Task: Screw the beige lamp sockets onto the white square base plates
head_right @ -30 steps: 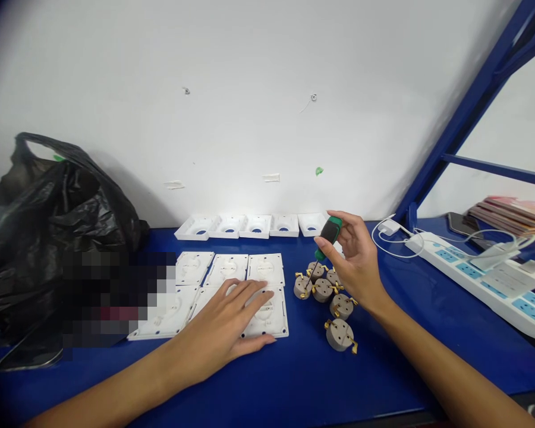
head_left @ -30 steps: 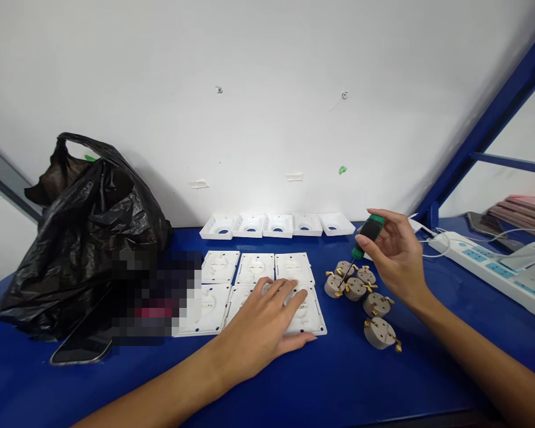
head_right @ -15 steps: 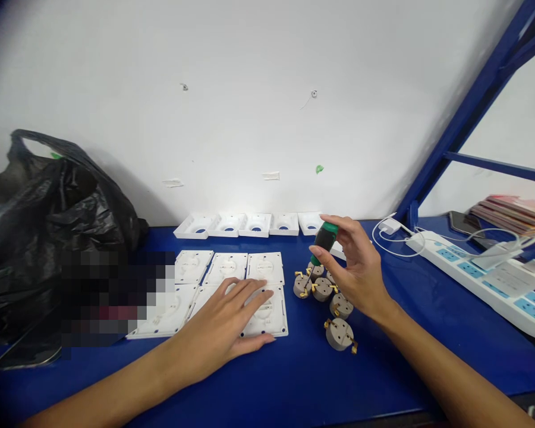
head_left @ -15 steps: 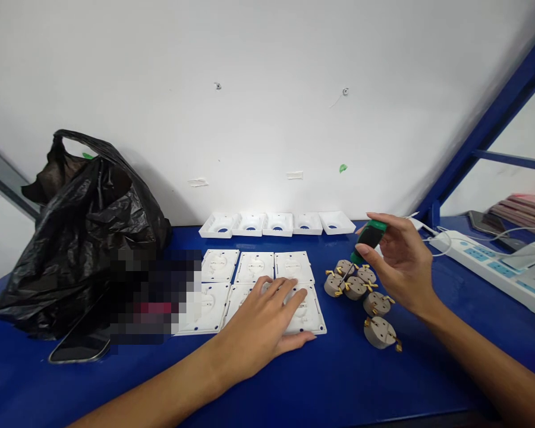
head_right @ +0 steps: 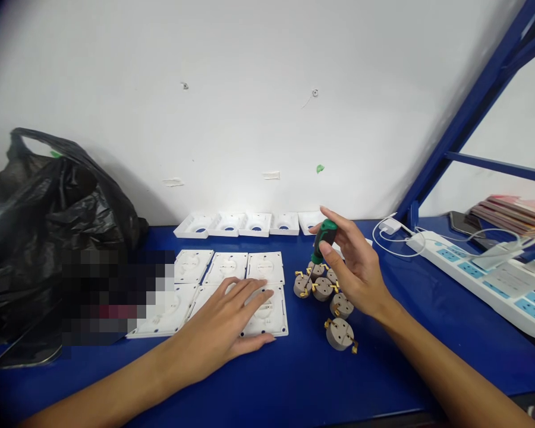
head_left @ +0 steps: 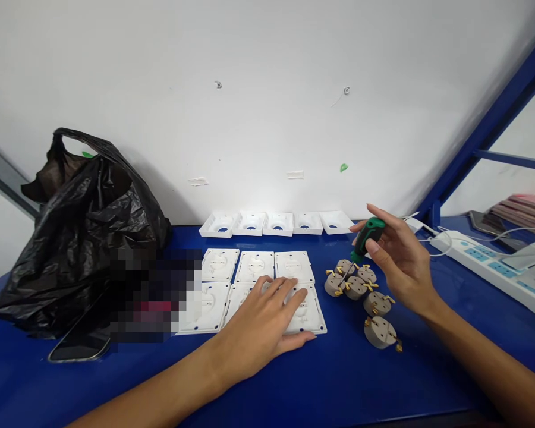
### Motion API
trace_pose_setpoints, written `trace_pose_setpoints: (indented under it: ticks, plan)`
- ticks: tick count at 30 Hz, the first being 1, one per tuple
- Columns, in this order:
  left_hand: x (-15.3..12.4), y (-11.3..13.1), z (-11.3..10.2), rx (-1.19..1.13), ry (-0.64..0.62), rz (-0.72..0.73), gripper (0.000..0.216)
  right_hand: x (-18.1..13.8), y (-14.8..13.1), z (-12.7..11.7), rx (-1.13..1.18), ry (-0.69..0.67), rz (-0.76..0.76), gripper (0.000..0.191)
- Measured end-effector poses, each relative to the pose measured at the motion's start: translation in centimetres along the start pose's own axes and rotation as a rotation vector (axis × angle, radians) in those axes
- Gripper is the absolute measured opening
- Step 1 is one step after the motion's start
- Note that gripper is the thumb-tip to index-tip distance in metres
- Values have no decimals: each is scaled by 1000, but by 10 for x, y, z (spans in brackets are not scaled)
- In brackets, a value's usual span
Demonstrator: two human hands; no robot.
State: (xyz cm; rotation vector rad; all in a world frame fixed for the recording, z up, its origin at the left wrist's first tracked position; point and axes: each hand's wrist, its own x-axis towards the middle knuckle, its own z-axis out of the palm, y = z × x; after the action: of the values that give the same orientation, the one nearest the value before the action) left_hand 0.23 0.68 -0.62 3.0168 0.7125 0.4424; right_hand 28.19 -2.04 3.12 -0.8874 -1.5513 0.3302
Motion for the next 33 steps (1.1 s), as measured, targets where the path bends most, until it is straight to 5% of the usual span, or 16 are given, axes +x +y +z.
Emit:
trace_pose_setpoints:
  ticks: [33]
  plan:
    - [4,0,-8,44,-16,-18,68,3,5,2,-4,125,-8,43]
